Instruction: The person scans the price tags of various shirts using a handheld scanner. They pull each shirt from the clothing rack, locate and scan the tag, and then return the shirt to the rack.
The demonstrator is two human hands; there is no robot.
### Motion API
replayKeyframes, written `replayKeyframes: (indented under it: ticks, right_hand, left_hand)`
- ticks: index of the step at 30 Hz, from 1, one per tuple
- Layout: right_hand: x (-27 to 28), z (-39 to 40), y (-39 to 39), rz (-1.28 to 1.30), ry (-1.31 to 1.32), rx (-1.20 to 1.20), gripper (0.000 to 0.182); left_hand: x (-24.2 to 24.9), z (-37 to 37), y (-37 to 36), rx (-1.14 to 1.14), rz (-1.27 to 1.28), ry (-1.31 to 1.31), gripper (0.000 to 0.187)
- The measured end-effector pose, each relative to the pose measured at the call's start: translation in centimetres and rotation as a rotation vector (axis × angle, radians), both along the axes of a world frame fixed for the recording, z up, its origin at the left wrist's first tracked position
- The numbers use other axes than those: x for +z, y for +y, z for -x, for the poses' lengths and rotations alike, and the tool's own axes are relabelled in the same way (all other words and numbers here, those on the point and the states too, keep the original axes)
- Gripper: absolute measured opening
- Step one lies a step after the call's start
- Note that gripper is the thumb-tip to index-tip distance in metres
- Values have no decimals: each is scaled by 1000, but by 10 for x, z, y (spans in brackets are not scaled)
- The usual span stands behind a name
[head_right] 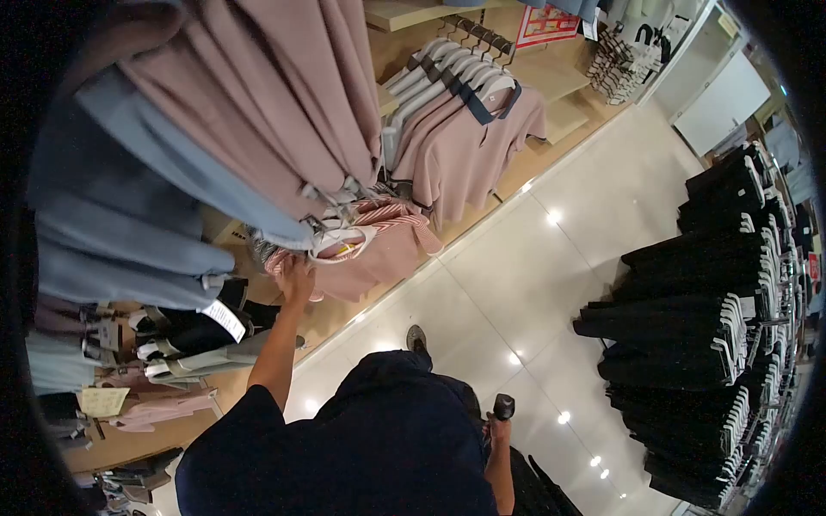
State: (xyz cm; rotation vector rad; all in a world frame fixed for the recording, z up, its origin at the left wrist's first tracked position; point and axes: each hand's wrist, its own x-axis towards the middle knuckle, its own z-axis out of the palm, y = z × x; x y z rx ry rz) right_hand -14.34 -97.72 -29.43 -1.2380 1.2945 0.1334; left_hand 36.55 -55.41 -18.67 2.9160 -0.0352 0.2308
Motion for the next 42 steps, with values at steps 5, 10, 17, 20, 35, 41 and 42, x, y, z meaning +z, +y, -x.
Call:
replayKeyframes:
  ticks: [5, 10, 17, 20, 35, 41, 42]
  right_hand:
    - [18, -48, -33, -10, 88, -76, 19]
    - [-1, -105, -92, 79, -26, -56, 21]
    - [14, -253, -176, 226, -78, 369, 23]
    - [50, -323, -175, 191, -232, 499, 27]
    - [103, -458, -262, -27, -473, 880, 44]
    - [71, -458, -300, -166, -430, 771, 36]
    - [69, -459, -297, -214, -429, 745, 35]
  left_hand:
    - [-49, -21, 3, 50, 218, 426, 36]
    - [-17, 24, -26, 63, 447, -95, 24]
    - [-83, 128, -18, 163, 783, -132, 12]
    - [23, 169, -73, 110, 523, -159, 10]
    - [236, 321, -221, 646, 824, -535, 14]
    - [270, 418, -184, 540, 919, -642, 20]
    - [281, 424, -183, 534, 1036, -699, 27]
